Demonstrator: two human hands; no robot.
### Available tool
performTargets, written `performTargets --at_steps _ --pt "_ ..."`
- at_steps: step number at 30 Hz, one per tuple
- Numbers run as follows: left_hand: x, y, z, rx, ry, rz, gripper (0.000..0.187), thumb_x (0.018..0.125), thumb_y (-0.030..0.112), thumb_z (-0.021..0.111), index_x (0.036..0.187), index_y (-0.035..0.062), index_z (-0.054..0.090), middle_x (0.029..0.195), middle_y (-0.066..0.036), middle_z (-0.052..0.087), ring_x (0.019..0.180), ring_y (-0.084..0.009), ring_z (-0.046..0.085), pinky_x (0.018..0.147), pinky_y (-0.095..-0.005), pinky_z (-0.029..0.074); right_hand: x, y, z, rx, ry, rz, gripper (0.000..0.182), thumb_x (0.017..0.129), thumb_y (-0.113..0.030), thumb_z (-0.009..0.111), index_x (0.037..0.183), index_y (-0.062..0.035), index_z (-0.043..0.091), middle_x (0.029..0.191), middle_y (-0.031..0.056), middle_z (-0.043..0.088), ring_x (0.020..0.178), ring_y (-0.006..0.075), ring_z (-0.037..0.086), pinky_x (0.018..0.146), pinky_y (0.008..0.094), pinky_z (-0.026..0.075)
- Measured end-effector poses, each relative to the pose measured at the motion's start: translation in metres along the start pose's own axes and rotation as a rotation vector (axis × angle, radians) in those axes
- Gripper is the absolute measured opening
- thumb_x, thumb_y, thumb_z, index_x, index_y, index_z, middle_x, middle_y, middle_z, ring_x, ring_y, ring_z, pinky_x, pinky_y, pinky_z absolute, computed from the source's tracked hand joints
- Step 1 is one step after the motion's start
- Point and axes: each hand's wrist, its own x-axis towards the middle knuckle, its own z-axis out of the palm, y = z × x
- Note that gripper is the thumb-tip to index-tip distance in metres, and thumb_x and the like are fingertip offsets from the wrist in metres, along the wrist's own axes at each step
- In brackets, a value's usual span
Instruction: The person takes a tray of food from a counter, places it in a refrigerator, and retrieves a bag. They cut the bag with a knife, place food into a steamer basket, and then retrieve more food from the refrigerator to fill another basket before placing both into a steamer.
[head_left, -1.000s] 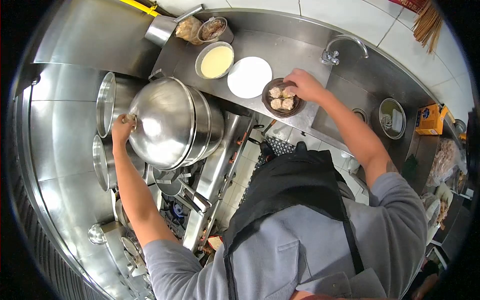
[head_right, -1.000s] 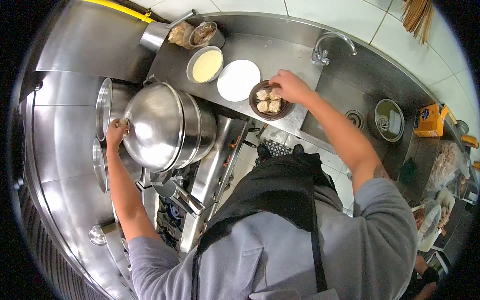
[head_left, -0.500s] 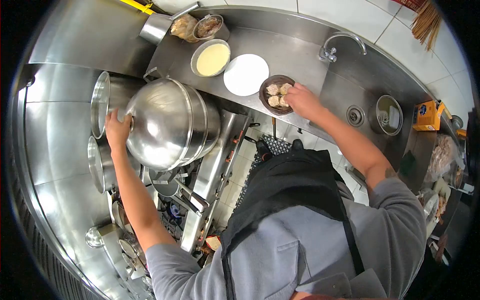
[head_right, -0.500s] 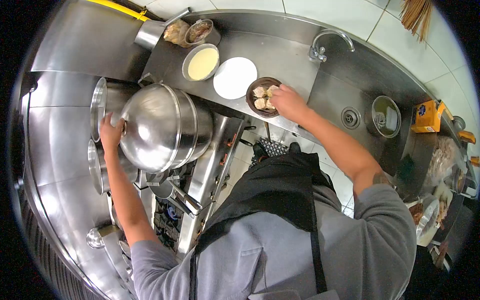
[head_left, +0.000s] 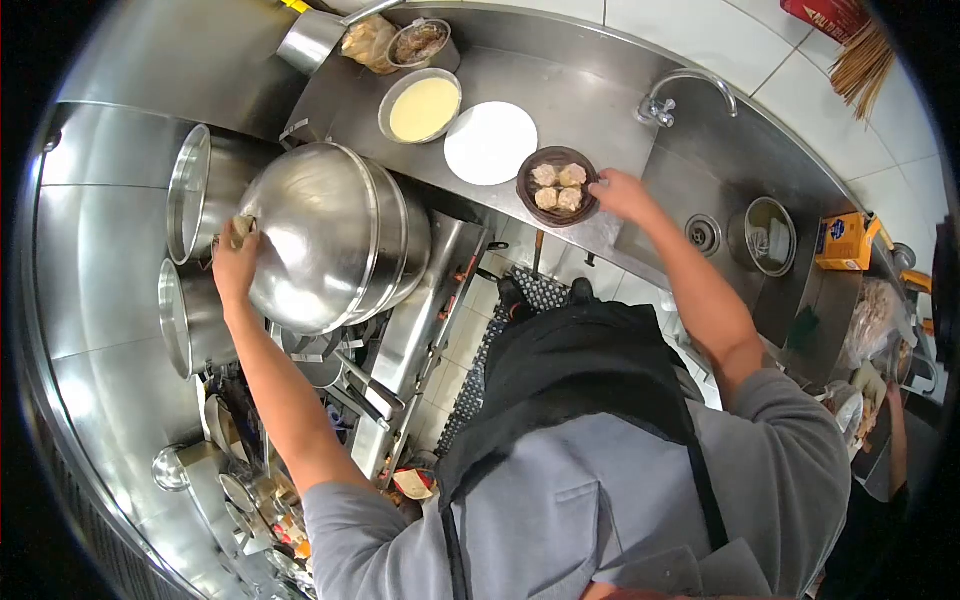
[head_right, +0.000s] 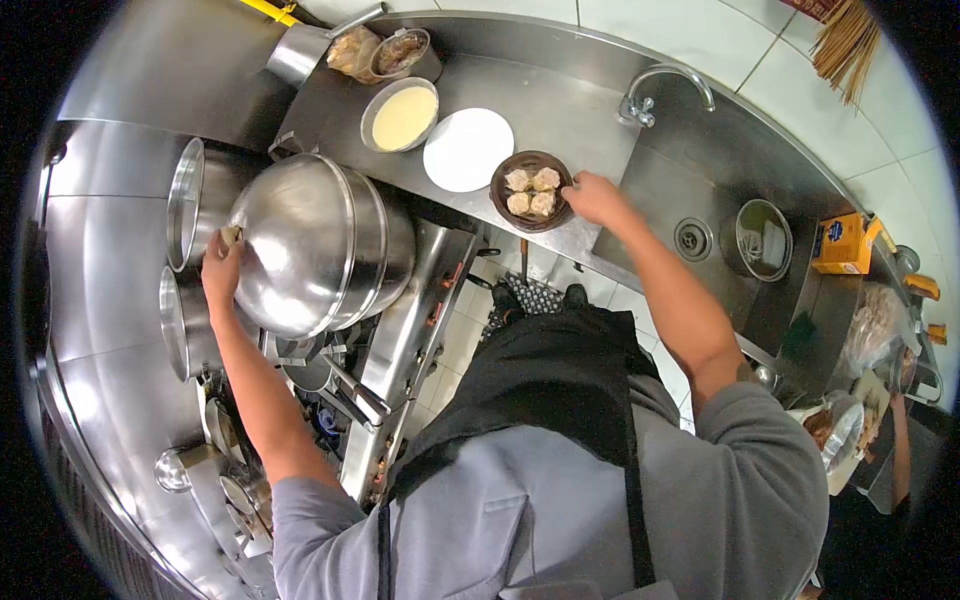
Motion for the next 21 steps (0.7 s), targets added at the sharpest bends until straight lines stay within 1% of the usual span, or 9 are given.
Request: performTargets --at_steps 2,5,7,11,13,15,17,19,21 --pt "0.007 -0.010 0.002 -0.076 -0.077 0.003 0.063 0.079 0.039 0.069 0.133 0.0072 0.058 0.122 -0.023 0.064 0.112 -0.0368 0.062 0.097 -0.0413 0.047 0.000 -0.020 -0.005 -0.032 -0.148 0.082 0.042 0.086 -0.032 0.057 0.092 0.0075 0.069 0.091 0.0280 0.069 0.090 0.0412 0.068 0.085 0.0468 0.053" --pt "0.018 -0.006 -0.008 -0.053 -0.133 0.010 0.061 0.075 0.036 0.068 0.127 0.0045 0.061 0.115 -0.024 0.067 0.107 -0.0371 0.064 0.094 -0.0414 0.048 0.008 -0.026 0.004 -0.261 -0.055 -0.006 0.040 0.085 -0.030 0.056 0.089 0.0077 0.069 0.091 0.0300 0.068 0.091 0.0429 0.067 0.085 0.0483 0.053" --pt "0.028 -0.008 -0.013 -0.035 -0.186 -0.010 0.061 0.071 0.035 0.070 0.123 0.0038 0.064 0.108 -0.023 0.069 0.103 -0.0373 0.066 0.091 -0.0410 0.050 0.011 -0.028 0.001 -0.233 -0.080 0.009 0.040 0.084 -0.029 0.056 0.088 0.0085 0.069 0.091 0.0318 0.066 0.091 0.0436 0.067 0.085 0.0499 0.052" --pt "0.019 -0.003 -0.063 -0.105 -0.134 -0.012 0.059 0.069 0.030 0.073 0.120 0.0005 0.065 0.104 -0.023 0.070 0.098 -0.0340 0.068 0.087 -0.0388 0.051 0.008 -0.045 -0.035 -0.361 0.032 -0.190 0.039 0.083 -0.027 0.056 0.088 0.0089 0.067 0.089 0.0314 0.066 0.088 0.0453 0.066 0.084 0.0505 0.052" --pt "0.018 -0.016 -0.097 -0.134 -0.092 -0.050 0.059 0.069 0.029 0.073 0.120 -0.0006 0.065 0.102 -0.021 0.071 0.094 -0.0311 0.068 0.084 -0.0367 0.050 -0.012 -0.111 -0.070 -0.289 -0.039 -0.188 0.038 0.086 -0.027 0.054 0.088 0.0086 0.067 0.089 0.0325 0.065 0.087 0.0455 0.065 0.082 0.0505 0.052" --pt "0.007 -0.007 -0.144 -0.112 -0.034 -0.089 0.057 0.070 0.029 0.072 0.118 -0.0010 0.065 0.098 -0.018 0.070 0.087 -0.0272 0.066 0.080 -0.0356 0.050 0.006 -0.156 -0.079 -0.344 -0.050 -0.327 0.037 0.088 -0.027 0.052 0.084 0.0070 0.067 0.079 0.0293 0.066 0.079 0.0404 0.068 0.076 0.0480 0.054" --pt "0.002 -0.010 -0.177 -0.099 -0.015 -0.156 0.054 0.071 0.029 0.072 0.116 -0.0008 0.066 0.092 -0.014 0.069 0.079 -0.0221 0.064 0.074 -0.0332 0.049 0.024 -0.226 -0.081 -0.481 -0.159 -0.519 0.039 0.090 -0.027 0.051 0.078 0.0072 0.066 0.066 0.0234 0.065 0.066 0.0337 0.070 0.069 0.0444 0.055" --pt "-0.002 -0.023 -0.197 -0.112 -0.018 -0.262 0.051 0.071 0.028 0.071 0.114 -0.0005 0.066 0.086 -0.010 0.067 0.074 -0.0177 0.060 0.068 -0.0306 0.048 0.030 -0.309 -0.064 -0.468 -0.271 -0.541 0.042 0.091 -0.027 0.050 0.072 0.0085 0.064 0.058 0.0201 0.064 0.055 0.0283 0.069 0.063 0.0407 0.056" --pt "-0.007 -0.048 -0.208 -0.152 -0.001 -0.309 0.049 0.071 0.027 0.071 0.111 0.0000 0.067 0.083 -0.007 0.065 0.070 -0.0149 0.057 0.064 -0.0287 0.045 0.041 -0.376 -0.024 -0.349 -0.365 -0.539 0.037 0.090 -0.014 0.048 0.068 0.0124 0.061 0.063 0.0250 0.064 0.052 0.0295 0.068 0.051 0.0419 0.057"
